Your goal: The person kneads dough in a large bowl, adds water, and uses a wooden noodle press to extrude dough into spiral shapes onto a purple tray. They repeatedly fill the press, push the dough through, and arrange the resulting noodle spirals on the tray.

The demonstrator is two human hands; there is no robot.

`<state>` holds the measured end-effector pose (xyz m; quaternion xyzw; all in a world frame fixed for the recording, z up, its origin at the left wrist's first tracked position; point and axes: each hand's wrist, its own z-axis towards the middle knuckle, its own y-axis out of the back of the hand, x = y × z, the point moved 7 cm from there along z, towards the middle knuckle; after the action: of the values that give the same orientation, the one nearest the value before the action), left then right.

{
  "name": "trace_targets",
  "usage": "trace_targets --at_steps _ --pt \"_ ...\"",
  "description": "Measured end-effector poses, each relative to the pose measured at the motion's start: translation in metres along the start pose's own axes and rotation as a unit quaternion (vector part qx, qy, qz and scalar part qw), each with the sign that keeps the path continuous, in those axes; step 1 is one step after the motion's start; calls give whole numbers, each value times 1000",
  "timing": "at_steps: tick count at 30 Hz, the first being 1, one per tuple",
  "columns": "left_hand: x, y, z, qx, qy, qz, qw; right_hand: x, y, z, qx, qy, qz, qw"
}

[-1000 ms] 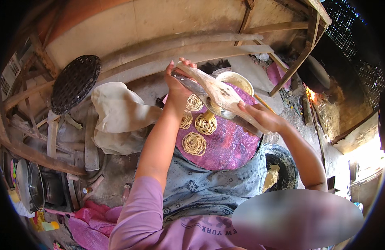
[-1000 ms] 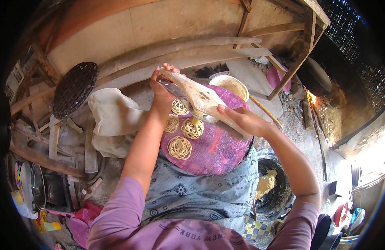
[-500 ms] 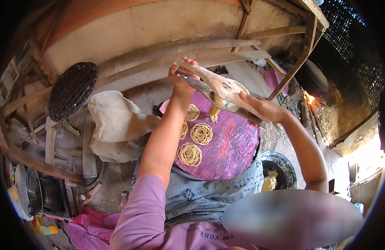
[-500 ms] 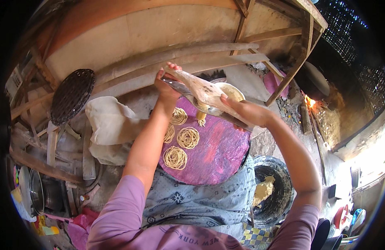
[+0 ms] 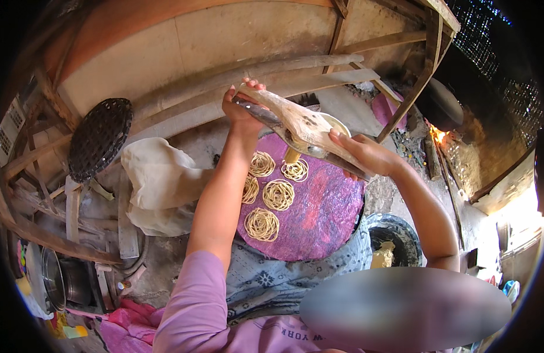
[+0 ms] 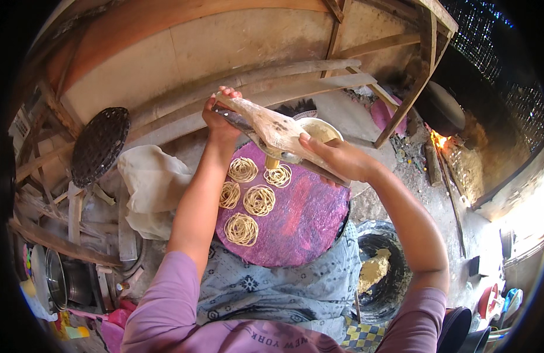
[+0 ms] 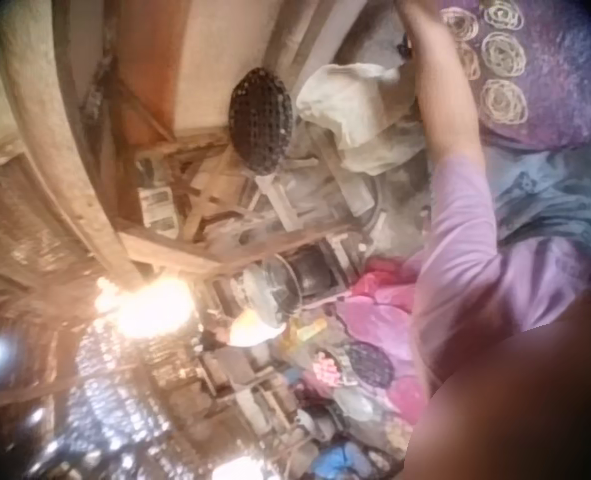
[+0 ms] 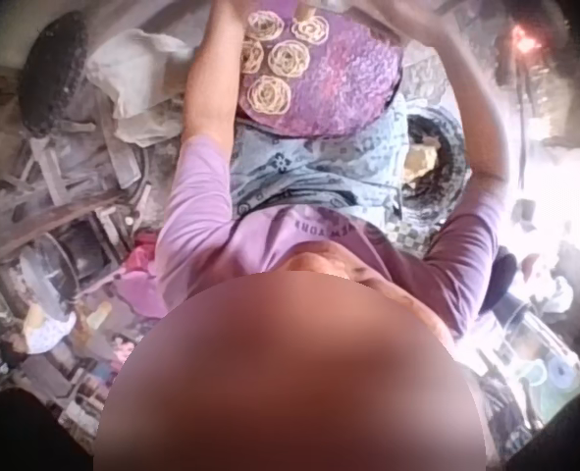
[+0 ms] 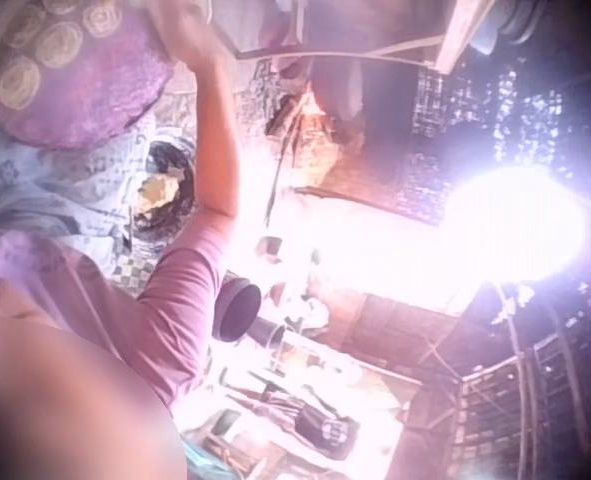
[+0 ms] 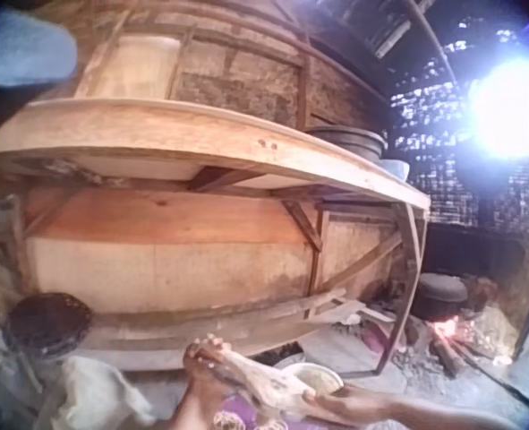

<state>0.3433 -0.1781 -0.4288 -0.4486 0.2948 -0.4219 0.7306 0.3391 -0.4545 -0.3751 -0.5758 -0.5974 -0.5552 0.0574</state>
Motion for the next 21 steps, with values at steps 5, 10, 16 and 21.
trace_targets --at_steps 5,10,16,21 --pt "16 18 -14 -72 -1 -30 997 -15 10 -10 13 -49 -28 998" --pt "22 30 -11 -30 2 7 1000 -26 9 12 -7 -77 -76 994" --pt "-16 27 11 33 -6 115 993 -17 -13 40 62 10 40 997" --pt "-29 44 32 5 -26 58 998 -2 1 62 74 7 -12 997"
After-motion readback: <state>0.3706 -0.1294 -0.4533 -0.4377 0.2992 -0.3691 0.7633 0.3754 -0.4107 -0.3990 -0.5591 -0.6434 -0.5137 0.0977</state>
